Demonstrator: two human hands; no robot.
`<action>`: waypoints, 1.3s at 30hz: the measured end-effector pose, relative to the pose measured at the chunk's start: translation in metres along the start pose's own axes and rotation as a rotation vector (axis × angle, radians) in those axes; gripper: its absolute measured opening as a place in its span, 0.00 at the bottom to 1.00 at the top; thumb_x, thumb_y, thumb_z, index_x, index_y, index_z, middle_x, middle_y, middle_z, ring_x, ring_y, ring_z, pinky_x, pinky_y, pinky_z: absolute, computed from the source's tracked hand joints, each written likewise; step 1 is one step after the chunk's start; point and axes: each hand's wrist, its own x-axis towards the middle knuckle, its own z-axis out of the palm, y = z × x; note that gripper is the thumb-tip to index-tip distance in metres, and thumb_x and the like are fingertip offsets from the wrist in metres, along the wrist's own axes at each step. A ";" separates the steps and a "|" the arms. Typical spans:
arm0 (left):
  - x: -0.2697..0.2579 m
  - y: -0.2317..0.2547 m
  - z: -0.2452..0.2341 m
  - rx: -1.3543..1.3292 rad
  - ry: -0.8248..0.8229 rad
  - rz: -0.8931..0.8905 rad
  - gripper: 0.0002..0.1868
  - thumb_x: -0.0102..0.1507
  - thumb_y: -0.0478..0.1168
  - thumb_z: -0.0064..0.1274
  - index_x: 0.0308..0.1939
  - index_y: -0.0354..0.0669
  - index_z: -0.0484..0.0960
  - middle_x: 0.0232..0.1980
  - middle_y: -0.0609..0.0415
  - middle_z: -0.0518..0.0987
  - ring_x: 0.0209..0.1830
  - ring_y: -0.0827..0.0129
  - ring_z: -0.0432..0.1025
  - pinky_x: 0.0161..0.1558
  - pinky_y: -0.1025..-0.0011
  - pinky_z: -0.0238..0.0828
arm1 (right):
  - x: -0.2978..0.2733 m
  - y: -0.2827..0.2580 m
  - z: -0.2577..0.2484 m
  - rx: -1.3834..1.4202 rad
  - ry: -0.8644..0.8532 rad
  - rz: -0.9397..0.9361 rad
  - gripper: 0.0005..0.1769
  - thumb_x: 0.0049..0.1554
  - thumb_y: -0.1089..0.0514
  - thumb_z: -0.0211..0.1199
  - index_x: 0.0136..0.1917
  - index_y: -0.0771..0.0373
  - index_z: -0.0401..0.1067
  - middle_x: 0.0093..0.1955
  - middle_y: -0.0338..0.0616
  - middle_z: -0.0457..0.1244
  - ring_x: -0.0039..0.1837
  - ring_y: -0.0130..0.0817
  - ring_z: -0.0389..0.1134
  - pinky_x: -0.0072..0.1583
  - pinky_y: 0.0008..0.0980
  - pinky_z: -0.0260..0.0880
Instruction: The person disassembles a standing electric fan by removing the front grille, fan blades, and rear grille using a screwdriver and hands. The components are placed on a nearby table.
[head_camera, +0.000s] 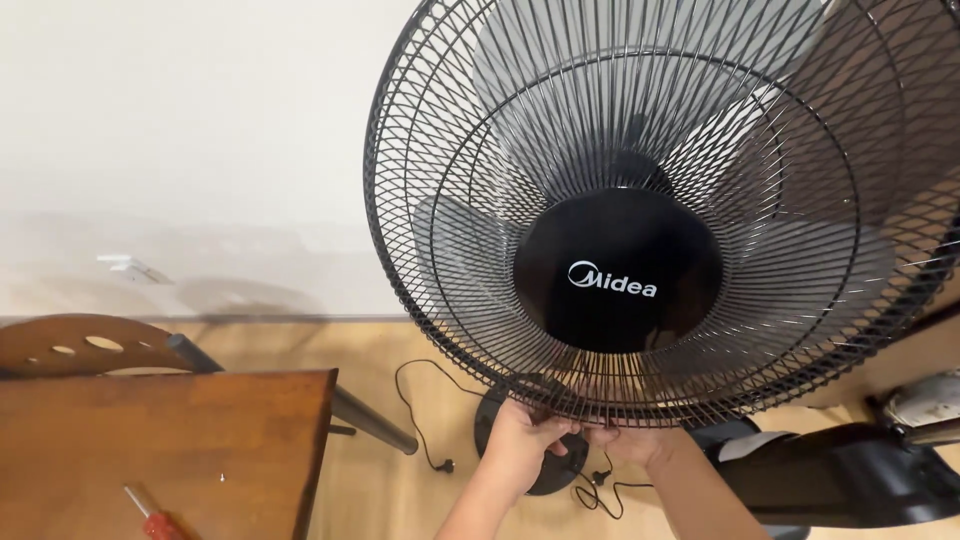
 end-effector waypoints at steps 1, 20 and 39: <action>-0.002 -0.002 0.000 0.006 0.002 0.004 0.12 0.61 0.23 0.49 0.45 0.38 0.79 0.38 0.57 0.82 0.37 0.75 0.76 0.32 0.77 0.70 | -0.001 0.002 0.000 -0.016 0.005 -0.004 0.08 0.58 0.62 0.54 0.43 0.68 0.73 0.36 0.48 0.66 0.34 0.26 0.61 0.30 0.19 0.52; -0.009 -0.013 0.004 -0.149 0.273 0.129 0.15 0.59 0.24 0.49 0.50 0.32 0.77 0.44 0.53 0.82 0.44 0.69 0.76 0.50 0.70 0.73 | -0.003 0.008 0.000 0.289 0.206 -0.017 0.07 0.61 0.57 0.54 0.42 0.57 0.69 0.35 0.35 0.61 0.33 0.25 0.59 0.31 0.23 0.53; 0.043 -0.026 -0.065 -0.592 0.372 0.359 0.14 0.67 0.42 0.54 0.50 0.38 0.73 0.46 0.48 0.82 0.42 0.61 0.77 0.45 0.56 0.75 | -0.112 -0.025 0.124 0.153 1.164 -1.099 0.23 0.56 0.63 0.63 0.64 0.74 0.68 0.54 0.45 0.67 0.55 0.33 0.69 0.57 0.34 0.70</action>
